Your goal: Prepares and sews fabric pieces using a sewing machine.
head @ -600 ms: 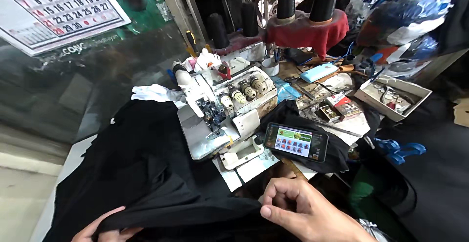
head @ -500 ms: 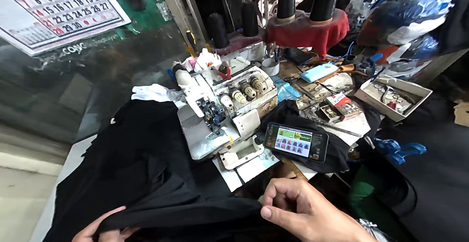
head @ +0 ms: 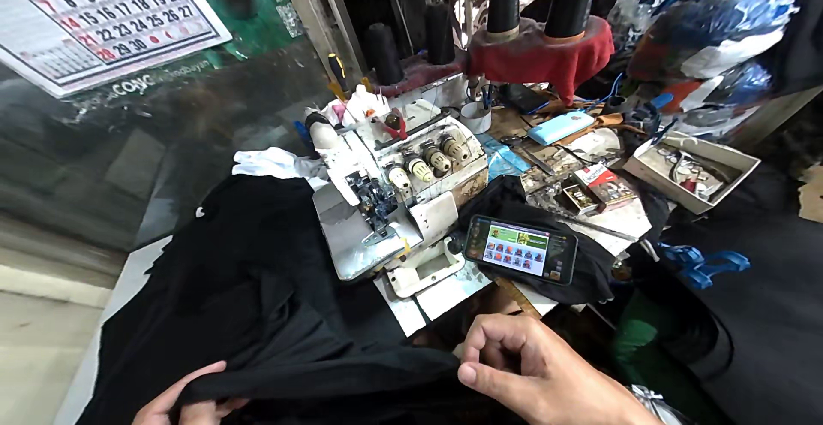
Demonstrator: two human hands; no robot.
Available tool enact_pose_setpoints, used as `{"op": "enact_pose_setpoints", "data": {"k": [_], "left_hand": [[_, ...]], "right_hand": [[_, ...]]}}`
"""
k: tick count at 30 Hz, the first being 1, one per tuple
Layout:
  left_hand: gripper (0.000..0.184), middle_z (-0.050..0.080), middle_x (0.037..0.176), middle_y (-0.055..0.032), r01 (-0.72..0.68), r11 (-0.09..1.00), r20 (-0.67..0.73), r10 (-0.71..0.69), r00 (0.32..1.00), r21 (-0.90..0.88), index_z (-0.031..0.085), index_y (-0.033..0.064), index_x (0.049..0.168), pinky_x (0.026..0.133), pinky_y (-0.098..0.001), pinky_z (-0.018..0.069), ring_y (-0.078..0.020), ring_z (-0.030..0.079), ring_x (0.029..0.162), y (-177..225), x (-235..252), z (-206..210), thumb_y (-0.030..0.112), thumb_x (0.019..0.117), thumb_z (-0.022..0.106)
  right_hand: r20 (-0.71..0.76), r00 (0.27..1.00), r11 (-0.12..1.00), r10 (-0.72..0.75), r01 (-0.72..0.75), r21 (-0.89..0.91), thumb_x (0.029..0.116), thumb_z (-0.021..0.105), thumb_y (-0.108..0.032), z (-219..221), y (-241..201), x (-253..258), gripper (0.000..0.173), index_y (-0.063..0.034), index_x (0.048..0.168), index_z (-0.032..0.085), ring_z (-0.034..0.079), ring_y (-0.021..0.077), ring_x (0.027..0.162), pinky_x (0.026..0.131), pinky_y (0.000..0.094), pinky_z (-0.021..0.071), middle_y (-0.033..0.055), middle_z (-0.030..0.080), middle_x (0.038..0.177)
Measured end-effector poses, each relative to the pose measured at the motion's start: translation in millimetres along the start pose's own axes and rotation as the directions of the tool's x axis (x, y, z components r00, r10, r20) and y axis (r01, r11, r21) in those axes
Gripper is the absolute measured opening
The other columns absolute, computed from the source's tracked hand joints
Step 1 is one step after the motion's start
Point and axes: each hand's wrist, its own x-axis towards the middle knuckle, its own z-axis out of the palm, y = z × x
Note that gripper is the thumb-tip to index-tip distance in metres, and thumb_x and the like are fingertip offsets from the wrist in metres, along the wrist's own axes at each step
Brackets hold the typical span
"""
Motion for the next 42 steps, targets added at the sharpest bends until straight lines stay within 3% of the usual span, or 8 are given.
{"op": "enact_pose_setpoints", "data": {"k": [2, 3, 6, 14, 19, 42], "left_hand": [[0.022, 0.068, 0.096, -0.0095, -0.016, 1.0, 0.012, 0.016, 1.0, -0.002, 0.061, -0.0157, 0.11, 0.066, -0.0272, 0.0612, -0.0101, 0.069, 0.076, -9, -2, -4, -0.004, 0.1021, 0.044], [0.023, 0.069, 0.103, -0.0123, -0.05, 0.998, 0.031, 0.051, 0.998, -0.03, 0.062, -0.013, 0.115, 0.066, -0.0337, 0.0626, -0.0164, 0.07, 0.079, -29, -4, -11, -0.001, 0.1046, 0.045], [0.025, 0.069, 0.109, -0.0135, -0.092, 0.995, 0.049, 0.095, 0.994, -0.049, 0.062, -0.0089, 0.119, 0.065, -0.039, 0.0632, -0.0216, 0.071, 0.082, -53, -6, -19, 0.003, 0.1069, 0.044], [0.024, 0.069, 0.108, -0.0143, -0.06, 0.997, 0.035, 0.062, 0.998, -0.041, 0.062, -0.0101, 0.117, 0.066, -0.0398, 0.0635, -0.0223, 0.071, 0.082, -46, -7, -15, 0.003, 0.1065, 0.045], [0.024, 0.07, 0.108, -0.0138, -0.062, 0.997, 0.038, 0.064, 0.997, -0.043, 0.062, -0.0085, 0.118, 0.065, -0.0396, 0.0636, -0.0222, 0.071, 0.082, -48, -6, -16, 0.003, 0.1065, 0.045], [0.023, 0.071, 0.104, -0.0128, -0.062, 0.998, 0.053, 0.063, 0.997, -0.016, 0.064, -0.0087, 0.117, 0.063, -0.0381, 0.063, -0.021, 0.071, 0.078, -43, -9, -9, 0.003, 0.1056, 0.047]], "right_hand": [[-0.017, 0.999, 0.999, 0.036, -0.036, -0.008, 0.1009, 0.067, -0.032, 3, -7, 0, 0.024, -0.0089, 0.099, 0.069, 0.048, 0.0046, 0.055, 0.049, 0.0214, 0.0381, -0.0029, 0.053, 0.065], [-0.013, 0.999, 0.999, 0.039, -0.039, -0.005, 0.1009, 0.068, -0.032, 3, -6, 0, 0.023, -0.0088, 0.099, 0.069, 0.049, 0.0055, 0.055, 0.05, 0.022, 0.0388, -0.0025, 0.053, 0.066], [0.018, 1.0, 1.0, -0.008, 0.008, 0.015, 0.1007, 0.068, -0.026, 0, 5, -1, 0.018, -0.0077, 0.1, 0.068, 0.049, 0.0085, 0.055, 0.048, 0.0248, 0.0398, -0.0007, 0.054, 0.067], [-0.005, 0.999, 0.999, 0.043, -0.043, -0.021, 0.1007, 0.068, -0.033, 3, -5, 0, 0.024, -0.0093, 0.099, 0.069, 0.05, 0.0069, 0.056, 0.05, 0.0233, 0.0393, -0.0017, 0.055, 0.067], [0.022, 1.0, 1.0, -0.002, 0.002, -0.008, 0.1005, 0.068, -0.026, 0, 5, -1, 0.018, -0.0085, 0.1, 0.068, 0.048, 0.0083, 0.054, 0.048, 0.025, 0.0392, -0.0013, 0.053, 0.066], [0.016, 1.0, 1.0, 0.014, -0.014, -0.015, 0.1012, 0.068, -0.029, 2, 3, 0, 0.02, -0.0088, 0.099, 0.068, 0.049, 0.0076, 0.055, 0.048, 0.0242, 0.0399, -0.0015, 0.055, 0.067]]}}
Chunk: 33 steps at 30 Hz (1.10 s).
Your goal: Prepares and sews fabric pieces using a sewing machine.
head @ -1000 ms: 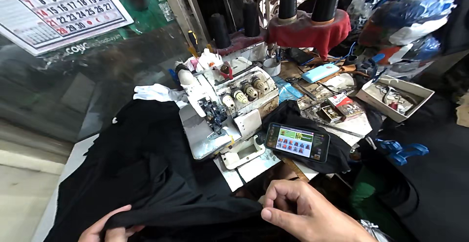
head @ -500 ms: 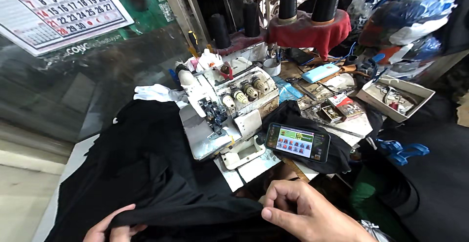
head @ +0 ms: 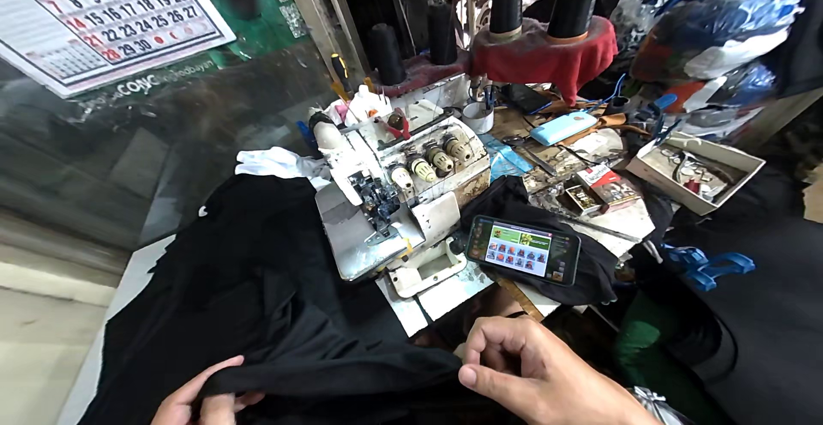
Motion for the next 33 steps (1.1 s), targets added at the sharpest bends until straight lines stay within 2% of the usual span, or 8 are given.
{"op": "enact_pose_setpoints", "data": {"k": [5, 7, 9, 18, 23, 30, 33], "left_hand": [[0.023, 0.071, 0.102, -0.0133, -0.002, 1.0, 0.007, 0.002, 1.0, -0.017, 0.063, -0.0106, 0.115, 0.063, -0.0368, 0.0631, -0.0205, 0.071, 0.077, 5, 2, 2, 0.001, 0.1049, 0.047], [0.022, 0.069, 0.096, -0.0104, 0.037, 0.999, 0.002, -0.037, 0.999, 0.01, 0.062, -0.0138, 0.112, 0.065, -0.0309, 0.0624, -0.0139, 0.07, 0.075, 26, 6, 9, -0.003, 0.1023, 0.045], [0.022, 0.069, 0.095, -0.0099, 0.042, 0.999, 0.01, -0.043, 0.999, 0.028, 0.062, -0.0148, 0.111, 0.065, -0.0292, 0.0622, -0.0114, 0.07, 0.075, 32, 7, 11, -0.004, 0.102, 0.045], [0.023, 0.07, 0.096, -0.0102, 0.02, 1.0, 0.029, -0.021, 0.999, 0.013, 0.063, -0.0135, 0.112, 0.063, -0.031, 0.0627, -0.0132, 0.07, 0.073, 19, 5, 12, -0.003, 0.1022, 0.045], [0.023, 0.071, 0.101, -0.0127, -0.02, 1.0, 0.043, 0.021, 0.999, -0.018, 0.065, -0.0086, 0.114, 0.061, -0.0373, 0.0629, -0.0213, 0.071, 0.074, -4, -1, 6, 0.001, 0.1042, 0.047], [0.023, 0.071, 0.103, -0.0123, -0.037, 0.999, 0.056, 0.038, 0.998, -0.013, 0.064, -0.0087, 0.115, 0.061, -0.0373, 0.0632, -0.0205, 0.071, 0.075, -5, 0, 5, 0.001, 0.1048, 0.047], [0.022, 0.071, 0.102, -0.0122, -0.033, 0.999, 0.07, 0.035, 0.997, -0.03, 0.064, -0.0086, 0.114, 0.062, -0.0371, 0.0634, -0.0204, 0.071, 0.075, -5, -1, 6, 0.001, 0.1043, 0.047]], "right_hand": [[-0.02, 0.999, 0.999, 0.036, -0.036, -0.027, 0.1012, 0.067, -0.033, 2, -8, 0, 0.024, -0.009, 0.1, 0.07, 0.049, 0.0065, 0.056, 0.05, 0.0231, 0.0392, -0.0017, 0.054, 0.067], [-0.006, 1.0, 1.0, 0.007, -0.007, -0.012, 0.1011, 0.068, -0.029, 0, -1, 0, 0.021, -0.0086, 0.1, 0.069, 0.049, 0.0074, 0.055, 0.049, 0.0239, 0.0392, -0.0014, 0.054, 0.066], [0.003, 1.0, 1.0, -0.008, 0.008, -0.005, 0.1011, 0.068, -0.028, 0, 4, -1, 0.019, -0.0086, 0.1, 0.068, 0.049, 0.0077, 0.055, 0.048, 0.0243, 0.0395, -0.0014, 0.054, 0.067], [0.006, 1.0, 1.0, -0.002, 0.002, -0.004, 0.1011, 0.068, -0.028, 0, 5, 0, 0.019, -0.009, 0.1, 0.068, 0.048, 0.008, 0.054, 0.048, 0.0246, 0.0395, -0.0016, 0.053, 0.066], [0.007, 1.0, 1.0, -0.006, 0.006, 0.007, 0.101, 0.068, -0.027, 0, 7, 1, 0.018, -0.0086, 0.1, 0.068, 0.048, 0.0085, 0.054, 0.048, 0.0249, 0.0391, -0.0015, 0.053, 0.065], [0.012, 1.0, 1.0, -0.016, 0.016, 0.013, 0.1009, 0.068, -0.027, 0, 8, 1, 0.018, -0.0083, 0.1, 0.068, 0.049, 0.0085, 0.055, 0.049, 0.0249, 0.0404, -0.0011, 0.054, 0.067], [-0.004, 1.0, 1.0, 0.022, -0.022, -0.01, 0.1012, 0.067, -0.031, 2, 0, 2, 0.022, -0.0092, 0.099, 0.069, 0.05, 0.0069, 0.057, 0.051, 0.0232, 0.0402, -0.0015, 0.055, 0.069]]}}
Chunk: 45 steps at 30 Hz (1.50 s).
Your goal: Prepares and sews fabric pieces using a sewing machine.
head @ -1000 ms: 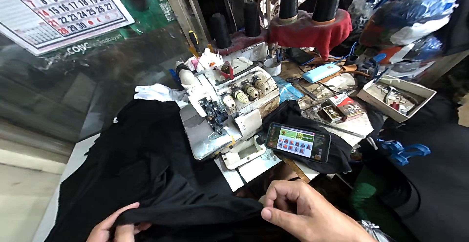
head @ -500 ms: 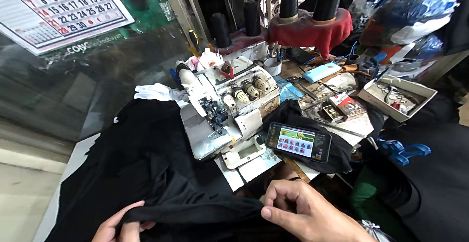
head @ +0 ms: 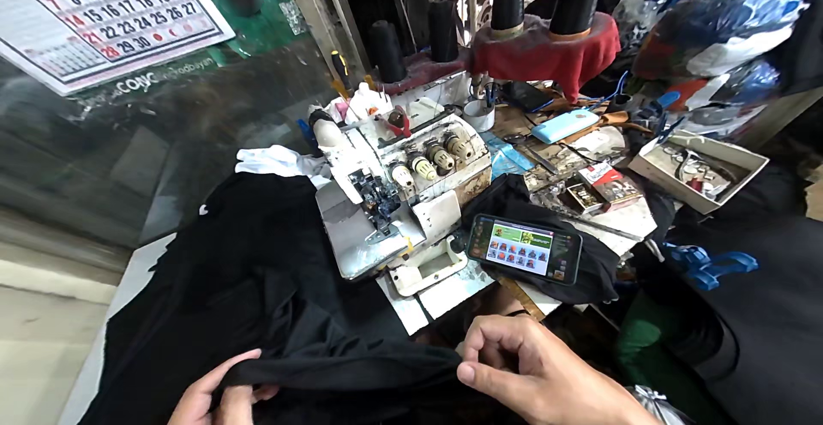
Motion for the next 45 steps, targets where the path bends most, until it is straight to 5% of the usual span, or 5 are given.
{"op": "enact_pose_setpoints", "data": {"k": [45], "left_hand": [[0.022, 0.072, 0.101, -0.0118, -0.003, 1.0, 0.031, 0.002, 1.0, 0.012, 0.065, -0.0078, 0.114, 0.061, -0.0361, 0.0633, -0.0194, 0.071, 0.074, -2, -3, 4, 0.002, 0.1047, 0.048]], "right_hand": [[0.02, 1.0, 1.0, -0.018, 0.018, 0.019, 0.1012, 0.068, -0.027, 0, 9, -2, 0.019, -0.0091, 0.099, 0.068, 0.048, 0.0084, 0.055, 0.048, 0.0247, 0.0392, -0.0011, 0.053, 0.067]]}}
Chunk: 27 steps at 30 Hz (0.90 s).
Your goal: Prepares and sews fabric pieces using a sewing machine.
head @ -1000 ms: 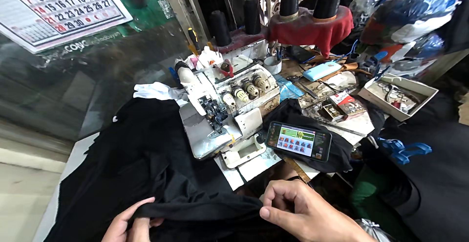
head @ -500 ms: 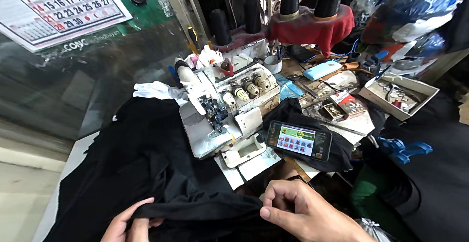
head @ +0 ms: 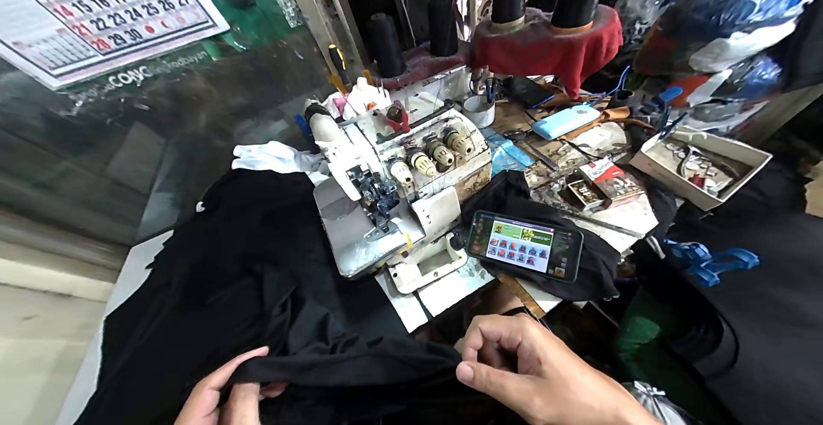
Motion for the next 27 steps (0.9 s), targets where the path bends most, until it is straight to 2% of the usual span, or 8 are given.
{"op": "enact_pose_setpoints", "data": {"k": [7, 12, 14, 17, 21, 22, 24, 27], "left_hand": [[0.022, 0.071, 0.101, -0.0118, -0.011, 1.0, -0.016, 0.011, 1.0, 0.001, 0.065, -0.008, 0.114, 0.06, -0.036, 0.0635, -0.0195, 0.071, 0.073, 1.6, 1.0, -0.5, 0.001, 0.1044, 0.048], [0.022, 0.071, 0.102, -0.0109, -0.012, 1.0, 0.006, 0.012, 1.0, 0.0, 0.064, -0.008, 0.115, 0.061, -0.0355, 0.0637, -0.0184, 0.071, 0.074, 5.1, 4.3, -1.6, 0.0, 0.1035, 0.047], [0.022, 0.072, 0.102, -0.0105, -0.022, 1.0, 0.0, 0.022, 1.0, 0.014, 0.064, -0.0078, 0.115, 0.061, -0.034, 0.0633, -0.0176, 0.071, 0.074, 6.0, 5.3, -1.8, 0.0, 0.1031, 0.047], [0.022, 0.072, 0.102, -0.0102, -0.017, 0.999, -0.008, 0.017, 1.0, 0.028, 0.064, -0.0078, 0.115, 0.061, -0.0339, 0.0635, -0.0177, 0.071, 0.074, 5.7, 5.5, -1.7, 0.0, 0.1033, 0.047], [0.024, 0.071, 0.099, -0.0123, 0.03, 0.999, -0.017, -0.03, 0.999, -0.023, 0.061, -0.0098, 0.119, 0.058, -0.0367, 0.0635, -0.0206, 0.071, 0.068, 4.5, 4.2, -1.7, 0.001, 0.1059, 0.044], [0.024, 0.072, 0.095, -0.0126, 0.044, 0.998, -0.018, -0.045, 0.999, -0.049, 0.059, -0.0099, 0.12, 0.056, -0.0379, 0.0637, -0.0219, 0.071, 0.065, 4.2, 3.7, -1.9, 0.002, 0.107, 0.042], [0.026, 0.072, 0.086, -0.0131, 0.074, 0.992, -0.012, -0.075, 0.997, -0.103, 0.054, -0.0095, 0.123, 0.052, -0.0403, 0.0634, -0.0246, 0.071, 0.059, 4.9, 3.6, -2.6, 0.004, 0.1086, 0.037], [0.027, 0.073, 0.084, -0.0135, 0.074, 0.985, -0.004, -0.076, 0.997, -0.156, 0.051, -0.009, 0.124, 0.05, -0.0426, 0.0636, -0.0271, 0.071, 0.057, 6.5, 4.6, -4.0, 0.005, 0.1099, 0.032]], "right_hand": [[-0.017, 1.0, 1.0, 0.008, -0.008, -0.006, 0.101, 0.068, -0.027, -1.1, 0.7, -0.2, 0.018, -0.0094, 0.1, 0.068, 0.05, 0.0085, 0.056, 0.049, 0.0247, 0.0417, -0.0013, 0.055, 0.068], [-0.046, 0.999, 1.0, 0.016, -0.016, 0.004, 0.1026, 0.065, -0.027, -2.3, 0.8, -0.1, 0.018, -0.0093, 0.101, 0.067, 0.061, 0.0106, 0.068, 0.057, 0.027, 0.052, 0.0008, 0.065, 0.084], [-0.061, 0.998, 1.0, 0.013, -0.014, -0.012, 0.1033, 0.064, -0.029, -3.7, 1.9, 0.5, 0.019, -0.0102, 0.101, 0.067, 0.061, 0.0109, 0.071, 0.059, 0.0271, 0.053, 0.0011, 0.064, 0.089], [-0.1, 0.995, 0.998, 0.0, -0.007, -0.064, 0.1028, 0.064, -0.03, -4.8, 4.7, 1.1, 0.02, -0.0114, 0.099, 0.068, 0.058, 0.0099, 0.072, 0.059, 0.0259, 0.0491, 0.0003, 0.061, 0.091], [-0.121, 0.992, 0.997, 0.03, -0.038, -0.065, 0.1037, 0.063, -0.033, -6.0, 6.4, 0.5, 0.019, -0.0145, 0.103, 0.069, 0.066, 0.012, 0.082, 0.06, 0.0282, 0.0581, 0.0002, 0.064, 0.103], [-0.121, 0.991, 0.997, 0.052, -0.057, -0.042, 0.1046, 0.061, -0.033, -5.9, 4.9, 0.3, 0.02, -0.0141, 0.105, 0.069, 0.067, 0.013, 0.078, 0.058, 0.03, 0.0601, 0.0007, 0.065, 0.103], [-0.119, 0.989, 0.996, 0.088, -0.087, 0.011, 0.1069, 0.057, -0.032, -4.8, 0.4, 0.3, 0.021, -0.0125, 0.106, 0.064, 0.066, 0.0148, 0.066, 0.051, 0.0326, 0.0595, 0.0022, 0.065, 0.093], [-0.123, 0.986, 0.993, 0.113, -0.108, 0.047, 0.1087, 0.053, -0.031, -4.5, -2.9, 0.6, 0.021, -0.0111, 0.106, 0.06, 0.067, 0.0179, 0.064, 0.051, 0.0361, 0.0617, 0.0038, 0.063, 0.086]]}}
